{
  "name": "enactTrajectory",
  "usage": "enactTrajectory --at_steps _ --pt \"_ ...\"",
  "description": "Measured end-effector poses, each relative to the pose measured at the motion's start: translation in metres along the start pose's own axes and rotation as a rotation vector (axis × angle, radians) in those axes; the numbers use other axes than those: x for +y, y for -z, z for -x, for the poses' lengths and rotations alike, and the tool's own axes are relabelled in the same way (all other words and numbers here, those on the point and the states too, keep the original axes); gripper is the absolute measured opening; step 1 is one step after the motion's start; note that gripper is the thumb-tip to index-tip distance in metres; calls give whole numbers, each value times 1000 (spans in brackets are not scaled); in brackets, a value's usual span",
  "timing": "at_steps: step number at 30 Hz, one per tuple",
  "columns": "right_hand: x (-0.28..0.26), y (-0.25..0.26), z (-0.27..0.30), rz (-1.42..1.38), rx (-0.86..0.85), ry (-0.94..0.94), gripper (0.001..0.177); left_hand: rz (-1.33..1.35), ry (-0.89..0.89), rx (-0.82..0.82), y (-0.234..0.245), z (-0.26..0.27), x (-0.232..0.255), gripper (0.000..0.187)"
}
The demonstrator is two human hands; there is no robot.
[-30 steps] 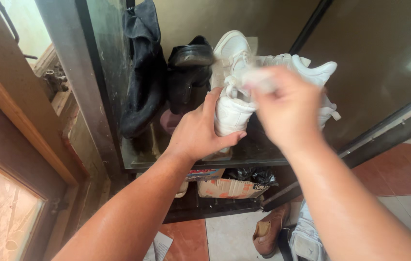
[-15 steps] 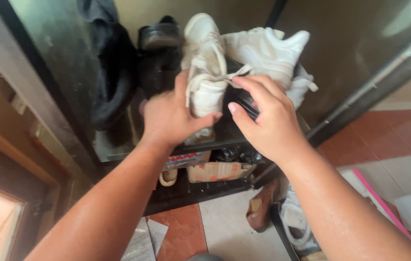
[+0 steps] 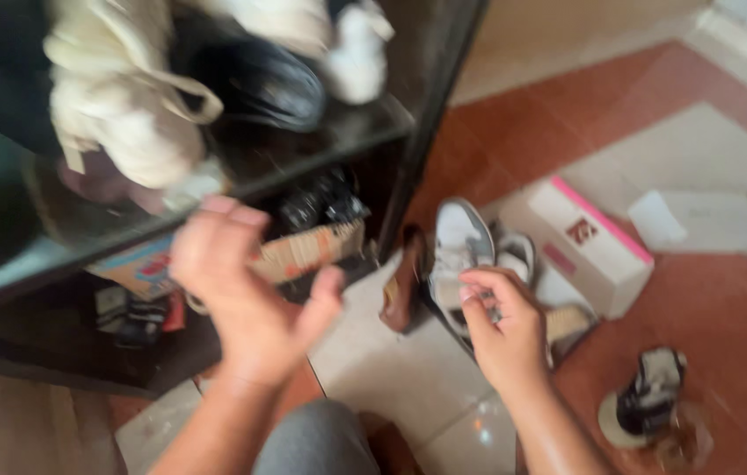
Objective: The person organizes various shoes by picking them up from the floor and placing them on a glass shelf. They handle white sneakers, black shoes, and brown loafers, arranging them neatly on the shelf.
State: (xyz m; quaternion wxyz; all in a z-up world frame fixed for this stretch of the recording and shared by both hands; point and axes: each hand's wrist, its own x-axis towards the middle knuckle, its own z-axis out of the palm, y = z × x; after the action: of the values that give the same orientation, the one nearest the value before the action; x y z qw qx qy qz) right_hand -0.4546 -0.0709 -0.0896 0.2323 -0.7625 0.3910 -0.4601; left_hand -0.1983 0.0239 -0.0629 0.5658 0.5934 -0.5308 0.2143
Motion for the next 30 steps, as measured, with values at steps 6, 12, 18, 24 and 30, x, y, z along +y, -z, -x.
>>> enactTrajectory --at_steps 6,12,18,24,30 --pt "101 -20 118 20 -56 -647 25 166 232 -535 -84 136 51 76" --pt "143 -44 199 50 -483 -760 69 -30 581 -1095 -126 270 20 75" --pt "159 -70 220 -59 -772 -869 62 20 703 -1339 -147 313 -3 63" --pt "189 -71 188 36 -495 -870 51 218 666 -1065 -174 284 1 46" --pt "223 -59 164 -332 29 -578 44 344 527 -920 -197 281 -1 75"
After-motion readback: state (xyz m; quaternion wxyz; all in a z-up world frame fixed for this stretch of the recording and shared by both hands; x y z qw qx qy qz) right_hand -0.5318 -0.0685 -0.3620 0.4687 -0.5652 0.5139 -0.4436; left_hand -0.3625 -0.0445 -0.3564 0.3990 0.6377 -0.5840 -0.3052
